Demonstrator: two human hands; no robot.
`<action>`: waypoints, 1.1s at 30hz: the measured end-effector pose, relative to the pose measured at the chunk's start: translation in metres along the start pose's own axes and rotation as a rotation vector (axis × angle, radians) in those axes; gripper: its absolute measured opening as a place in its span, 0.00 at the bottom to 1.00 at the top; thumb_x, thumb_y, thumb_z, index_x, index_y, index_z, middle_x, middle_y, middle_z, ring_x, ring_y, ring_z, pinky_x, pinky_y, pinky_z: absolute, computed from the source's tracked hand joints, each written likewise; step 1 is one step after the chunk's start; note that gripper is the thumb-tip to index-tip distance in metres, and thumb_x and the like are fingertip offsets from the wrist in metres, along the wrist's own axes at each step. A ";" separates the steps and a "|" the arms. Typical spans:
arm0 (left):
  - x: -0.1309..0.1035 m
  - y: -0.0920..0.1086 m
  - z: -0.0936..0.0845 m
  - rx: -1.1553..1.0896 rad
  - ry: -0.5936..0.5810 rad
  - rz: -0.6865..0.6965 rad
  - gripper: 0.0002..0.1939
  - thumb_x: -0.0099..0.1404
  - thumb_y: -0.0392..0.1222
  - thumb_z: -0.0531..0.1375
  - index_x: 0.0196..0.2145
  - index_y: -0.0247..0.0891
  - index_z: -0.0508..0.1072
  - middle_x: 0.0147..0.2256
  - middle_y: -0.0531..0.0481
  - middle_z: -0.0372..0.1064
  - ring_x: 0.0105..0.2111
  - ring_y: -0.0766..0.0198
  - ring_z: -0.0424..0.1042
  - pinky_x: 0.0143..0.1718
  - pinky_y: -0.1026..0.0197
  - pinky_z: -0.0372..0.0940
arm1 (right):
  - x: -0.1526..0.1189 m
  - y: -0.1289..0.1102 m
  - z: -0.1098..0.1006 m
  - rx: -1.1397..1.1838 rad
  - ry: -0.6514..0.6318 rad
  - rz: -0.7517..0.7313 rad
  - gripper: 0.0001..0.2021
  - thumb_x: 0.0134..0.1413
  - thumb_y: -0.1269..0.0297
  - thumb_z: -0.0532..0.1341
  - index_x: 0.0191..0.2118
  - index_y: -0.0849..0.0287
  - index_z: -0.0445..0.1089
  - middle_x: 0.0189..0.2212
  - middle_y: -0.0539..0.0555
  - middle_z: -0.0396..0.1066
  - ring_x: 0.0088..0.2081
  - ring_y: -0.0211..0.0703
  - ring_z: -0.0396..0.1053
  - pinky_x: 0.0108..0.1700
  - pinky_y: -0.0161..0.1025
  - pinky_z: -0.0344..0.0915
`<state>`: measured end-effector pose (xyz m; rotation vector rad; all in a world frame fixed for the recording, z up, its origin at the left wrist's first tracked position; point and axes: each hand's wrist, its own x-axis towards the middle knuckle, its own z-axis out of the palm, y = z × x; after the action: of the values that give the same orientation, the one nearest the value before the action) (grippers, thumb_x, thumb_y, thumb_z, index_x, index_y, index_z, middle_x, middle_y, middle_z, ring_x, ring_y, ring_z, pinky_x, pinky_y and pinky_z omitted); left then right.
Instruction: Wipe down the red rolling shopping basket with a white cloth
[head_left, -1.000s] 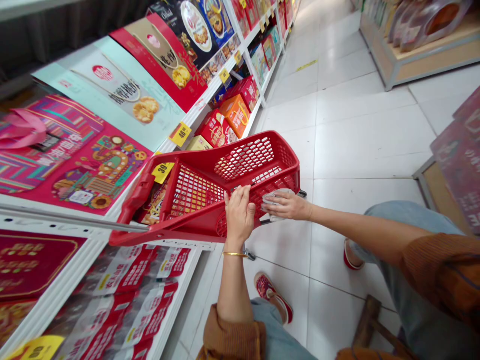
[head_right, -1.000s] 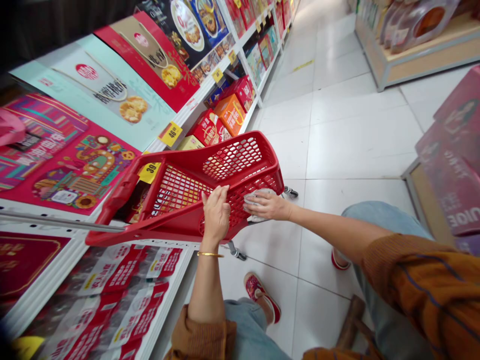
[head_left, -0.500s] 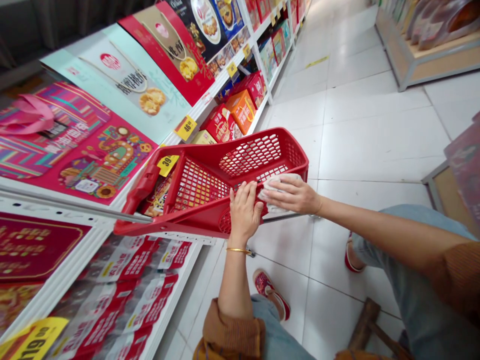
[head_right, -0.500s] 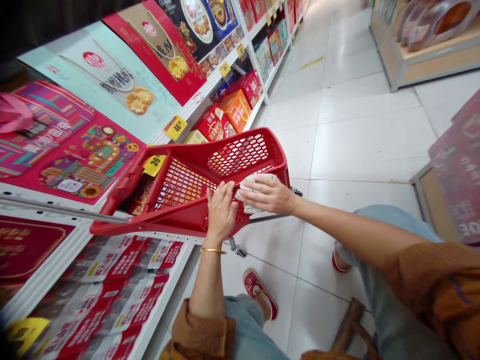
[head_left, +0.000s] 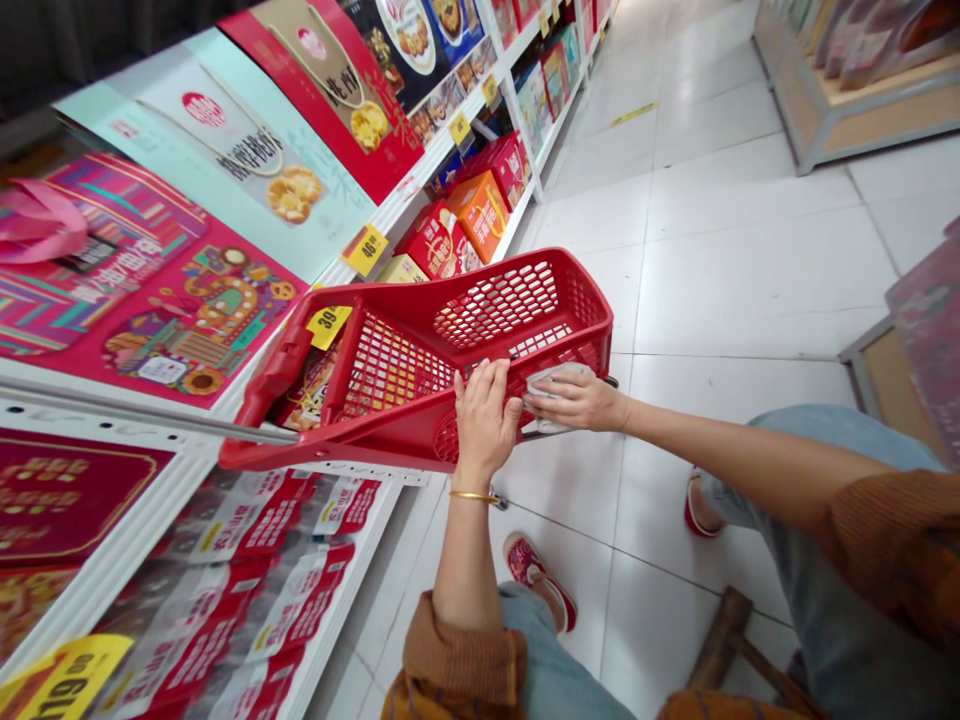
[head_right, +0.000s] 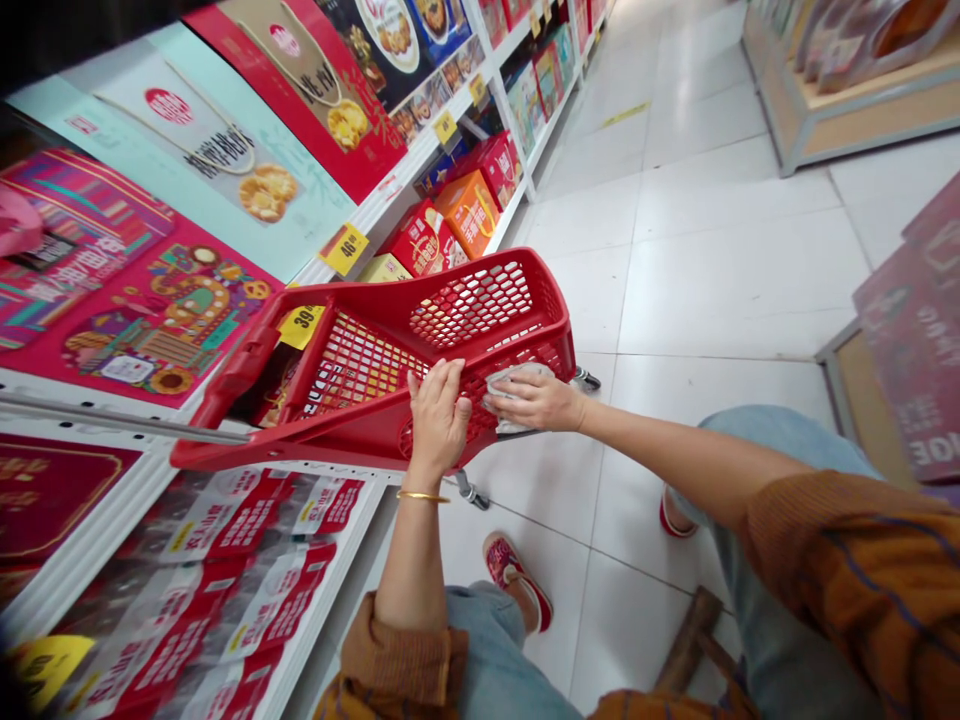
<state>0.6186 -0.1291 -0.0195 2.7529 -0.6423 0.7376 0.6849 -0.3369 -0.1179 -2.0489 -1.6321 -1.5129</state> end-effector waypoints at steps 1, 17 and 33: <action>0.000 0.000 0.000 -0.005 0.000 -0.003 0.35 0.74 0.59 0.34 0.62 0.34 0.63 0.59 0.39 0.65 0.63 0.54 0.58 0.68 0.46 0.33 | -0.001 -0.002 0.002 0.010 0.003 -0.005 0.16 0.63 0.69 0.60 0.56 0.61 0.68 0.55 0.53 0.72 0.59 0.44 0.66 0.63 0.46 0.64; 0.000 0.002 0.000 0.012 -0.025 -0.011 0.33 0.75 0.56 0.34 0.63 0.36 0.62 0.58 0.41 0.65 0.63 0.55 0.57 0.68 0.47 0.35 | 0.019 -0.003 -0.012 0.098 0.026 -0.025 0.17 0.64 0.70 0.59 0.57 0.58 0.66 0.58 0.53 0.69 0.63 0.45 0.61 0.64 0.49 0.62; 0.003 0.004 -0.002 -0.039 -0.004 0.012 0.34 0.75 0.58 0.33 0.62 0.36 0.63 0.57 0.43 0.66 0.62 0.56 0.59 0.68 0.47 0.37 | -0.001 -0.012 0.013 -0.028 -0.036 -0.078 0.13 0.64 0.66 0.59 0.53 0.55 0.71 0.54 0.49 0.73 0.56 0.41 0.68 0.60 0.42 0.67</action>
<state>0.6183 -0.1327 -0.0160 2.7182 -0.6669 0.7140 0.6838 -0.3248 -0.1306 -2.0613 -1.7334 -1.5411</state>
